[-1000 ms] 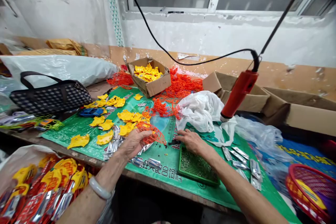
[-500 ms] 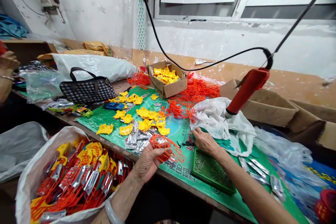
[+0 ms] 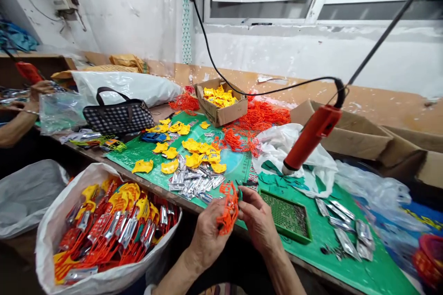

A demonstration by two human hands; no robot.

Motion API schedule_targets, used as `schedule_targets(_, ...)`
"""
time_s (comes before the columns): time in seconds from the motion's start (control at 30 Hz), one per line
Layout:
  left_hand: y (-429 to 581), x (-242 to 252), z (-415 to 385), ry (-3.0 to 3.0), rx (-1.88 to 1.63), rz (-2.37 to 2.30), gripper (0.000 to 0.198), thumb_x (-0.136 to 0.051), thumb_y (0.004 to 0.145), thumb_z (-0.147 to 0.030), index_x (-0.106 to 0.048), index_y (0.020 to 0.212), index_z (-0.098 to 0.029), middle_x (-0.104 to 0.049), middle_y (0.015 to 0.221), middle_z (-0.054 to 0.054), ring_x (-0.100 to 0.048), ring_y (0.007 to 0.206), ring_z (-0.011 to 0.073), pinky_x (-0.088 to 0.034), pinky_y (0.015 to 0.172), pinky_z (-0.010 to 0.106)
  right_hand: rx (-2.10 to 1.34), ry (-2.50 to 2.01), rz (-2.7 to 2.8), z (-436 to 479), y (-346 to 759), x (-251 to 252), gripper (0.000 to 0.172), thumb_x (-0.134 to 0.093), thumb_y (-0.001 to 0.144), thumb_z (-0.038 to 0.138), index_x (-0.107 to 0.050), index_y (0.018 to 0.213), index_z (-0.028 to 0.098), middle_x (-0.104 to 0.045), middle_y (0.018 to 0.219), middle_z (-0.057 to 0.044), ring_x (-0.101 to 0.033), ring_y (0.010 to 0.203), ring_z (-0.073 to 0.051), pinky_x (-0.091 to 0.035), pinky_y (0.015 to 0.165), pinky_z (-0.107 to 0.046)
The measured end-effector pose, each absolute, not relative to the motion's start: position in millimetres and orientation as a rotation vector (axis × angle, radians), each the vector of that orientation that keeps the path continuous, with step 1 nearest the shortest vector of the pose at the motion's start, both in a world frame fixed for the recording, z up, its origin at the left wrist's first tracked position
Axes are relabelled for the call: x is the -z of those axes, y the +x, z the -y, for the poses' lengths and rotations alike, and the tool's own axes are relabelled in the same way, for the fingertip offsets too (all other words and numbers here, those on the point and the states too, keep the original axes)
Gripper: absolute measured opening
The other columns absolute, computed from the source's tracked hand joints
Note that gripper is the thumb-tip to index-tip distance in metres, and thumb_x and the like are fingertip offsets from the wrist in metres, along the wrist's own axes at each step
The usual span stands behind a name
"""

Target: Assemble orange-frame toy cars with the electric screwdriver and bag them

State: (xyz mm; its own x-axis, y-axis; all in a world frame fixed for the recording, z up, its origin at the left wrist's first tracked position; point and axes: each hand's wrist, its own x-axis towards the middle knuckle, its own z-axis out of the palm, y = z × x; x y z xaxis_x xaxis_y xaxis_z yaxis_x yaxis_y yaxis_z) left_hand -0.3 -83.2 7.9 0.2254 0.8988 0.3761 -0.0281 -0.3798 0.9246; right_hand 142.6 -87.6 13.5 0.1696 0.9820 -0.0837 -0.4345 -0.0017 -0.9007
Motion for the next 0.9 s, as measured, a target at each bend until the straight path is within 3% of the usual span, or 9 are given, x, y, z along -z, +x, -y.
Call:
schedule_targets(0.1, -3, -3, 95, 1.204, -1.112, -0.669, 0.034, -0.072, 0.076, -0.02, -0.074, 0.11, -0.022, -0.076, 0.103, 0.007, -0.067, 0.086, 0.0231, -0.05, 0.084, 0.033, -1.178, -0.985, 0.908, 95, 151, -15, 0.038, -0.077, 0.066, 0.023, -0.068, 0.103, 0.021, -0.065, 0.098, -0.004, -0.061, 0.091, -0.017, -0.053, 0.078, -0.029)
schedule_targets(0.27, -4, -2, 101, 0.584, -1.018, -0.525, 0.025, -0.074, 0.077, -0.033, -0.078, 0.096, -0.017, -0.076, 0.103, 0.009, -0.067, 0.097, 0.0259, -0.051, 0.09, 0.037, -0.997, -1.035, 1.332, 115, 159, -17, 0.038, -0.063, 0.075, 0.014, -0.066, 0.112, 0.024, -0.056, 0.113, -0.006, -0.059, 0.103, -0.019, -0.053, 0.081, -0.028)
schedule_targets(0.37, -2, -7, 105, 0.656, -1.007, -0.529, 0.022, -0.078, 0.074, -0.029, -0.08, 0.089, -0.014, -0.077, 0.092, 0.01, -0.067, 0.088, 0.0218, -0.052, 0.083, 0.03, -0.913, -1.125, 1.459, 124, 161, -18, 0.042, -0.058, 0.079, 0.012, -0.061, 0.119, 0.024, -0.055, 0.115, -0.007, -0.058, 0.105, -0.018, -0.053, 0.078, -0.025)
schedule_targets(0.5, -5, -13, 116, 0.54, -0.998, -0.451, 0.02, -0.079, 0.073, -0.022, -0.079, 0.092, -0.016, -0.077, 0.089, 0.005, -0.063, 0.067, 0.0121, -0.048, 0.058, 0.019, -0.919, -1.063, 1.511, 135, 163, -30, 0.043, -0.056, 0.08, 0.01, -0.059, 0.12, 0.027, -0.054, 0.115, -0.006, -0.059, 0.103, -0.016, -0.054, 0.076, -0.023)
schedule_targets(0.6, -9, -14, 120, 0.35, -0.857, -0.369, 0.013, -0.071, 0.081, -0.023, -0.077, 0.092, -0.019, -0.077, 0.087, 0.003, -0.064, 0.065, 0.0119, -0.047, 0.059, 0.019, -0.831, -0.957, 1.612, 144, 164, -42, 0.051, -0.054, 0.081, 0.007, -0.055, 0.126, 0.03, -0.054, 0.117, -0.006, -0.057, 0.108, -0.017, -0.053, 0.081, -0.024)
schedule_targets(0.7, -13, -18, 117, 0.289, -0.684, -0.322, 0.032, -0.059, 0.088, -0.042, -0.075, 0.092, -0.014, -0.076, 0.084, 0.009, -0.068, 0.073, 0.0199, -0.051, 0.072, 0.03, -0.75, -0.886, 1.716, 150, 167, -46, 0.054, -0.053, 0.082, 0.007, -0.051, 0.131, 0.029, -0.055, 0.117, -0.006, -0.057, 0.108, -0.017, -0.052, 0.086, -0.028)
schedule_targets(0.77, -14, -23, 116, 0.319, -0.614, -0.296, 0.047, -0.057, 0.086, -0.052, -0.073, 0.097, -0.01, -0.076, 0.085, 0.013, -0.068, 0.072, 0.0226, -0.051, 0.071, 0.033, -0.697, -0.896, 1.775, 151, 170, -44, 0.055, -0.054, 0.081, 0.006, -0.05, 0.132, 0.029, -0.056, 0.116, -0.006, -0.058, 0.106, -0.017, -0.051, 0.089, -0.03)
schedule_targets(0.8, -13, -25, 116, 0.352, -0.598, -0.306, 0.043, -0.061, 0.085, -0.049, -0.072, 0.099, -0.01, -0.075, 0.086, 0.012, -0.068, 0.07, 0.0217, -0.051, 0.07, 0.032, -0.677, -0.925, 1.809, 151, 173, -41, 0.056, -0.054, 0.081, 0.006, -0.05, 0.132, 0.028, -0.058, 0.115, -0.006, -0.059, 0.105, -0.017, -0.051, 0.09, -0.03)
schedule_targets(0.9, -7, -28, 120, 0.478, -0.647, -0.446, 0.024, -0.074, 0.076, -0.018, -0.072, 0.1, -0.013, -0.075, 0.086, 0.008, -0.067, 0.071, 0.0165, -0.051, 0.072, 0.028, -0.581, -1.095, 1.864, 151, 179, -30, 0.049, -0.053, 0.082, 0.007, -0.055, 0.128, 0.026, -0.062, 0.115, -0.007, -0.061, 0.104, -0.019, -0.052, 0.089, -0.034)
